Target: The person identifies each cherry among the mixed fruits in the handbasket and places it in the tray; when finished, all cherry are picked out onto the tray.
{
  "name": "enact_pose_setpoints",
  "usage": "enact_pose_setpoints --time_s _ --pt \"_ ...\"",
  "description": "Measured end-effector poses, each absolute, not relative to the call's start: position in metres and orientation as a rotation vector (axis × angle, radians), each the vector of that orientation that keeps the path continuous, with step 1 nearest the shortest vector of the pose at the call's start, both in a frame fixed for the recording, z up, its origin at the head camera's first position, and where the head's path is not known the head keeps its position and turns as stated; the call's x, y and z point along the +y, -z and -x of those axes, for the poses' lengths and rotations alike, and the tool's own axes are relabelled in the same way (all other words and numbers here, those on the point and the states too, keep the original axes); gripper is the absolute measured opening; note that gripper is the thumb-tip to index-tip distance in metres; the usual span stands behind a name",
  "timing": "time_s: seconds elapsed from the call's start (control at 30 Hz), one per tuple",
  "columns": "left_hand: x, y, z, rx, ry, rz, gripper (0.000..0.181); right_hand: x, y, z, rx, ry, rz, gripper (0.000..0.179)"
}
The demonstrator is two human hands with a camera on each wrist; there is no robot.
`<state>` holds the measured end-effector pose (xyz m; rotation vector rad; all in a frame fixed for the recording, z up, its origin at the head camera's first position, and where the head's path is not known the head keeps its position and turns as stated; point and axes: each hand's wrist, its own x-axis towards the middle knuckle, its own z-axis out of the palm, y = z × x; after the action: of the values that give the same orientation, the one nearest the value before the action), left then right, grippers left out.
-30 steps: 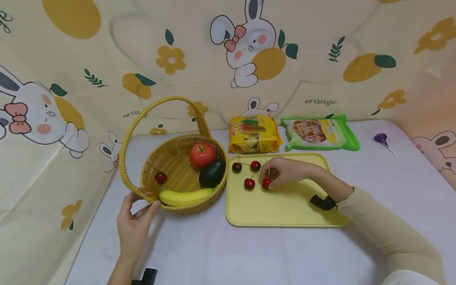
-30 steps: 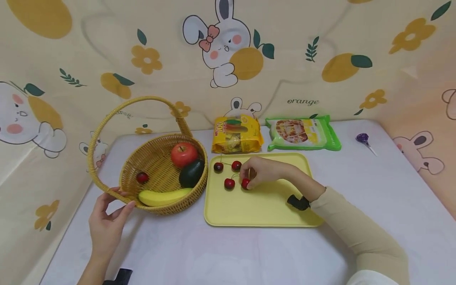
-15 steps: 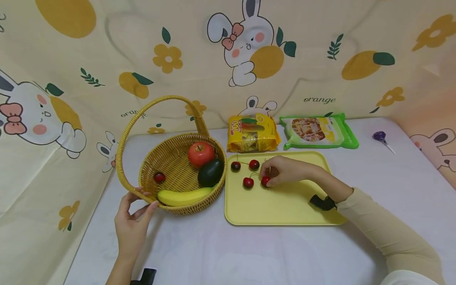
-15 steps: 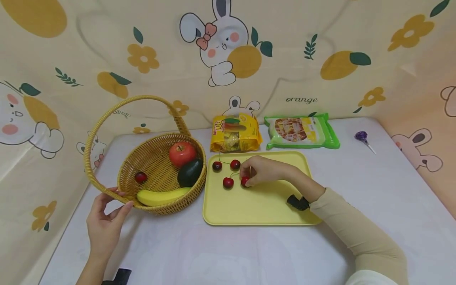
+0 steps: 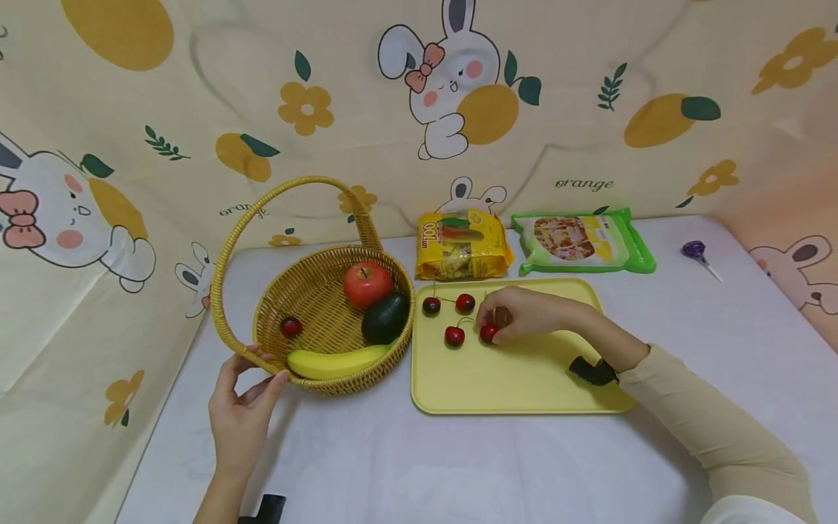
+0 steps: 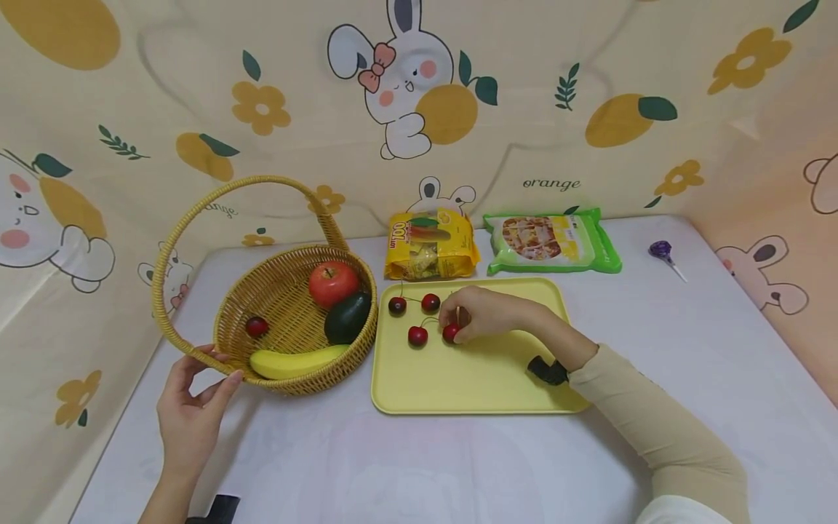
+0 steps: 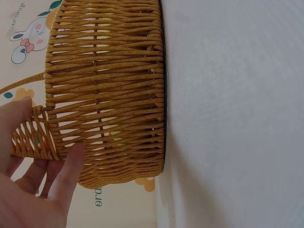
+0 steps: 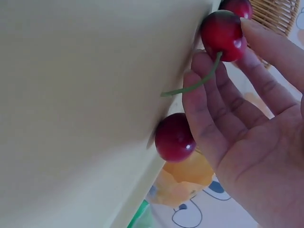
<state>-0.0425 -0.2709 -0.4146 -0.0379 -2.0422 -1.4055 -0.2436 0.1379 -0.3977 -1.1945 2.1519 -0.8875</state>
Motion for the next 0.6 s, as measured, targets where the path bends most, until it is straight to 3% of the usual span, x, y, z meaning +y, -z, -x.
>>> enact_pose_setpoints --time_s 0.27,0.6 --pt "-0.271 0.416 0.039 -2.031 1.411 0.039 0.054 0.107 0.357 0.253 2.122 0.983 1.284 0.028" --pt "-0.273 0.416 0.043 -2.031 1.411 0.046 0.054 -0.066 0.281 0.272 1.874 1.061 1.645 0.028"
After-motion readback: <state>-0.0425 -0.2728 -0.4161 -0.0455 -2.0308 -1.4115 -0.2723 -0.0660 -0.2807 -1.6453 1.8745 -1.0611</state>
